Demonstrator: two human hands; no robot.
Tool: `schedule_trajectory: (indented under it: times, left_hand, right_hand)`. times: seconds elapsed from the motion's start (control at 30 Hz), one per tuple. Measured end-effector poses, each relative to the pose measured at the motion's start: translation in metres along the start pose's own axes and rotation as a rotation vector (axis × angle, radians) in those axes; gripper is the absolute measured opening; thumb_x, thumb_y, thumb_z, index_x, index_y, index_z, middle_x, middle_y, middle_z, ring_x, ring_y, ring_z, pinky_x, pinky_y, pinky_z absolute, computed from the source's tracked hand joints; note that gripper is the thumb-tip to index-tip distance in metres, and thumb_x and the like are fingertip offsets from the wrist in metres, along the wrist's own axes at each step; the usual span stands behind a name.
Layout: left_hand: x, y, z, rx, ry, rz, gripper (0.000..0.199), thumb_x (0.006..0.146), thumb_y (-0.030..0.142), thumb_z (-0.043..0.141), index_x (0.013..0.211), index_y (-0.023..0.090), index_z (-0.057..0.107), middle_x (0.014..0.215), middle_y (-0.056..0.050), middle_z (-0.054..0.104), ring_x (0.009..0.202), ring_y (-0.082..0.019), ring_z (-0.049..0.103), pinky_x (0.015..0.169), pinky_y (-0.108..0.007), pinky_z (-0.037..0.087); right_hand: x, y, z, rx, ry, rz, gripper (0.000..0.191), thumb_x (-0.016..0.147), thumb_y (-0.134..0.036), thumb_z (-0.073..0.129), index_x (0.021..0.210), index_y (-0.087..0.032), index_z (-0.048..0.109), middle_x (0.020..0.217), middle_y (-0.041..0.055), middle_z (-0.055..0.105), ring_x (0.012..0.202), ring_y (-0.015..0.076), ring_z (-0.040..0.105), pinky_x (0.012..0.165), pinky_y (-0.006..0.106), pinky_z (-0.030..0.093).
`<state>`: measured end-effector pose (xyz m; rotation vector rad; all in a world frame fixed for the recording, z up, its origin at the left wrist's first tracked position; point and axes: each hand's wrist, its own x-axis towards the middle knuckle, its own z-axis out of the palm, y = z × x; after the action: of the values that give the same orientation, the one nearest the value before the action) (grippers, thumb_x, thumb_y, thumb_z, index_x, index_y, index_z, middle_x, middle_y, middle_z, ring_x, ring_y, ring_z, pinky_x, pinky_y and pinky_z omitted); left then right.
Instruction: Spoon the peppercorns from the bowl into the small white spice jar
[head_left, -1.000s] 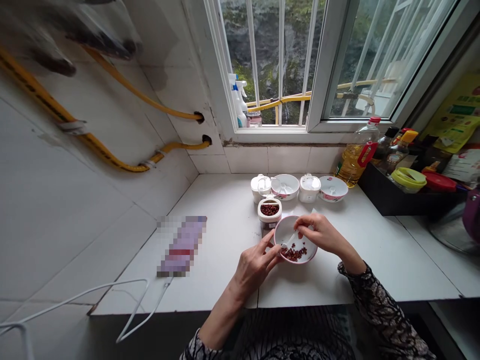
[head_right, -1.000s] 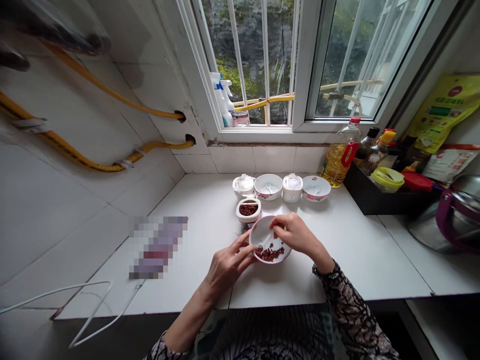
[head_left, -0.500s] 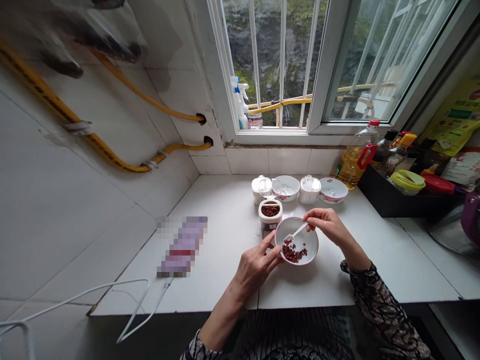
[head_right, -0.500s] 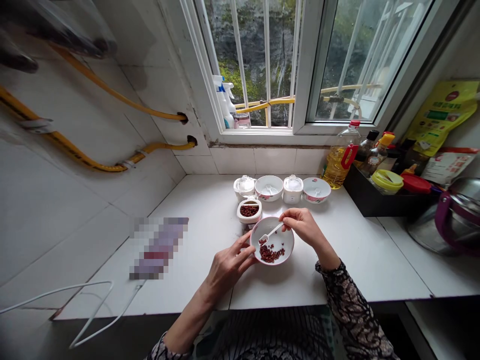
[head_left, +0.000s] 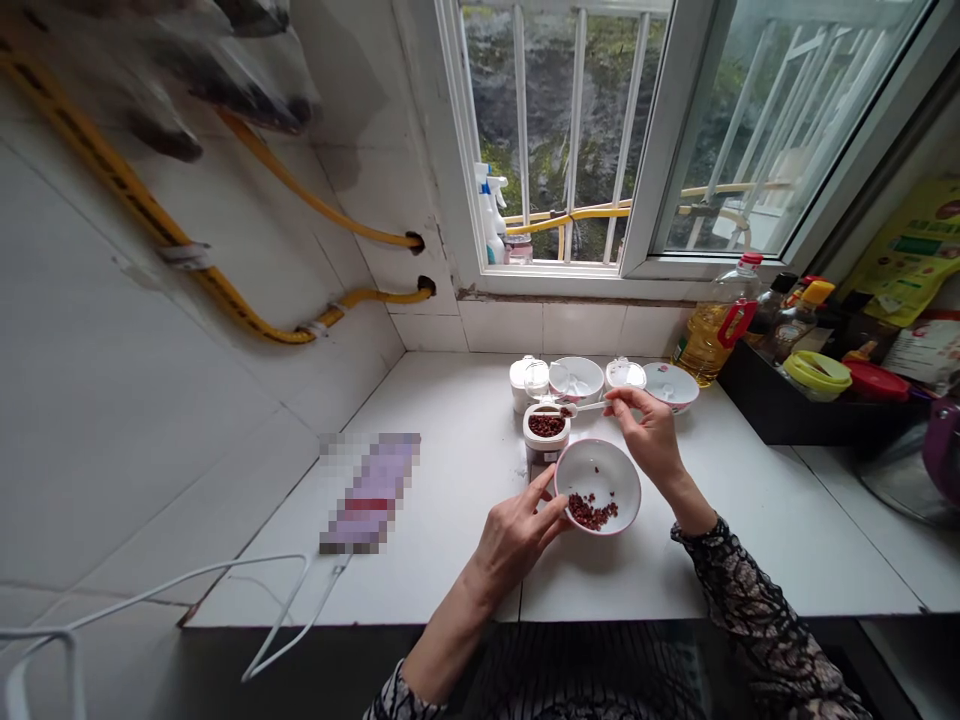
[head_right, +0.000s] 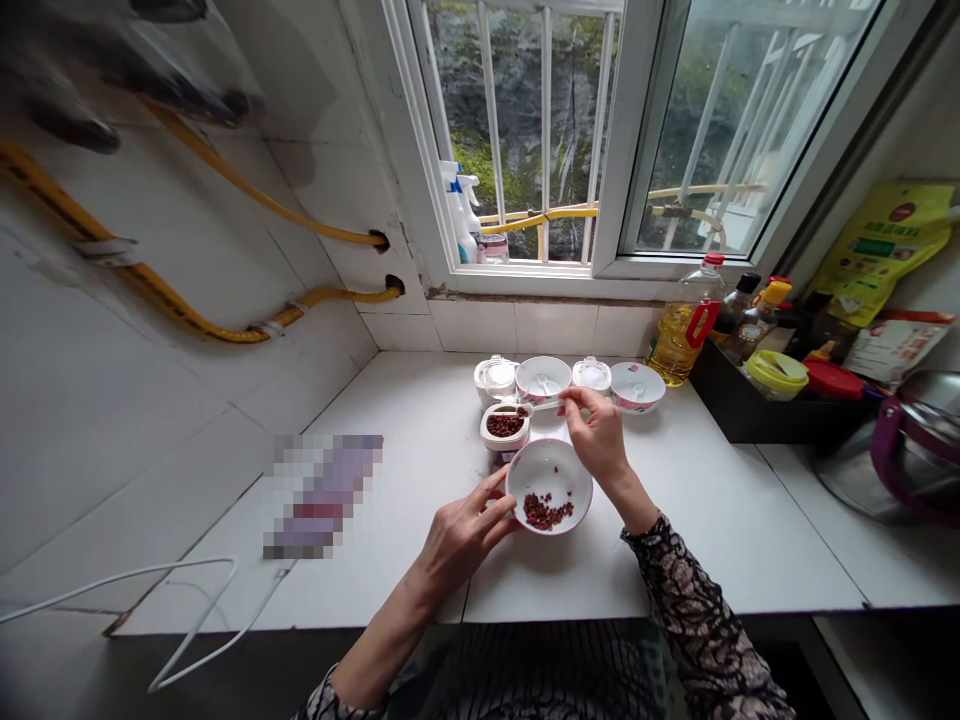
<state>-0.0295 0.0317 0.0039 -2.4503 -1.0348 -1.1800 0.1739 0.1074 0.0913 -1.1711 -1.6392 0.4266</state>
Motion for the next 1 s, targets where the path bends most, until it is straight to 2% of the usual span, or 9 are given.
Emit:
schedule_trajectory:
  times: [0.07, 0.17, 0.3, 0.43, 0.57, 0.63, 0.73, 0.87, 1.0]
  left_hand:
    - [-0.001, 0.000, 0.001, 0.001, -0.006, -0.005, 0.017, 0.097, 0.032, 0.055, 0.096, 0.017, 0.064, 0.126, -0.019, 0.065, 0.078, -0.015, 0.071, 0.066, -0.023, 0.058]
    - [-0.002, -0.001, 0.002, -0.002, -0.002, -0.012, 0.018, 0.098, 0.032, 0.053, 0.097, 0.017, 0.064, 0.125, -0.018, 0.065, 0.079, -0.015, 0.071, 0.065, -0.023, 0.058]
    - [-0.003, -0.002, 0.003, -0.010, -0.014, -0.013, 0.017, 0.097, 0.031, 0.054, 0.098, 0.017, 0.065, 0.127, -0.019, 0.064, 0.080, -0.015, 0.071, 0.066, -0.024, 0.059]
    - [-0.003, -0.001, 0.004, -0.004, 0.003, -0.017, 0.016, 0.097, 0.030, 0.055, 0.099, 0.017, 0.064, 0.127, -0.019, 0.064, 0.081, -0.015, 0.072, 0.065, -0.023, 0.058]
    - [-0.004, -0.001, 0.005, 0.017, 0.007, -0.017, 0.017, 0.096, 0.032, 0.056, 0.096, 0.018, 0.065, 0.126, -0.018, 0.065, 0.082, -0.017, 0.072, 0.065, -0.024, 0.058]
    - [-0.004, -0.001, 0.005, 0.024, 0.002, -0.018, 0.015, 0.096, 0.031, 0.057, 0.097, 0.018, 0.065, 0.129, -0.017, 0.064, 0.082, -0.016, 0.072, 0.066, -0.023, 0.058]
    - [-0.004, -0.001, 0.004, 0.022, 0.007, -0.016, 0.014, 0.095, 0.030, 0.058, 0.099, 0.019, 0.065, 0.130, -0.017, 0.063, 0.081, -0.015, 0.072, 0.066, -0.023, 0.058]
    - [-0.003, -0.001, 0.003, 0.007, -0.005, -0.016, 0.015, 0.095, 0.030, 0.058, 0.100, 0.018, 0.065, 0.130, -0.018, 0.063, 0.081, -0.015, 0.072, 0.068, -0.024, 0.058]
    - [-0.003, 0.000, 0.002, 0.003, -0.016, -0.021, 0.014, 0.095, 0.029, 0.057, 0.099, 0.018, 0.065, 0.128, -0.017, 0.064, 0.082, -0.015, 0.072, 0.066, -0.023, 0.057]
  right_hand:
    - [-0.001, -0.003, 0.005, -0.174, 0.003, -0.175, 0.018, 0.090, -0.025, 0.050, 0.088, -0.020, 0.068, 0.078, 0.0073, 0.073, 0.079, 0.0234, 0.064, 0.088, 0.042, 0.045]
    - [-0.005, -0.004, 0.007, -0.332, -0.081, -0.382, 0.025, 0.095, -0.022, 0.044, 0.090, -0.020, 0.068, 0.079, 0.0085, 0.073, 0.079, 0.0241, 0.063, 0.093, 0.044, 0.040]
    - [-0.008, -0.005, 0.003, -0.382, -0.147, -0.464, 0.025, 0.095, -0.019, 0.043, 0.095, -0.021, 0.068, 0.086, 0.0080, 0.074, 0.082, 0.0238, 0.062, 0.096, 0.045, 0.037]
    - [-0.010, -0.009, -0.005, -0.366, -0.073, -0.460, 0.021, 0.093, -0.020, 0.047, 0.091, -0.023, 0.068, 0.078, 0.0053, 0.073, 0.076, 0.0228, 0.063, 0.092, 0.044, 0.039]
    - [-0.008, -0.006, -0.021, -0.229, -0.049, -0.358, 0.017, 0.091, -0.024, 0.051, 0.085, -0.023, 0.066, 0.068, 0.0030, 0.070, 0.069, 0.0219, 0.060, 0.088, 0.042, 0.042]
    - [-0.007, -0.002, -0.030, -0.199, -0.180, -0.307, 0.016, 0.089, -0.022, 0.052, 0.084, -0.023, 0.067, 0.068, 0.0028, 0.070, 0.073, 0.0225, 0.061, 0.082, 0.039, 0.043]
    - [-0.008, 0.004, -0.036, -0.294, -0.325, -0.309, 0.017, 0.085, -0.017, 0.052, 0.079, -0.022, 0.067, 0.071, 0.0042, 0.071, 0.072, 0.0212, 0.060, 0.081, 0.038, 0.041]
    - [-0.018, 0.004, -0.023, -0.325, -0.473, -0.327, 0.020, 0.085, -0.012, 0.050, 0.078, -0.020, 0.067, 0.069, 0.0034, 0.070, 0.062, 0.0170, 0.055, 0.083, 0.039, 0.041]
    - [-0.026, -0.003, -0.011, -0.205, -0.553, -0.179, 0.023, 0.084, -0.011, 0.047, 0.077, -0.022, 0.067, 0.064, 0.0012, 0.070, 0.068, 0.0185, 0.058, 0.081, 0.037, 0.043]
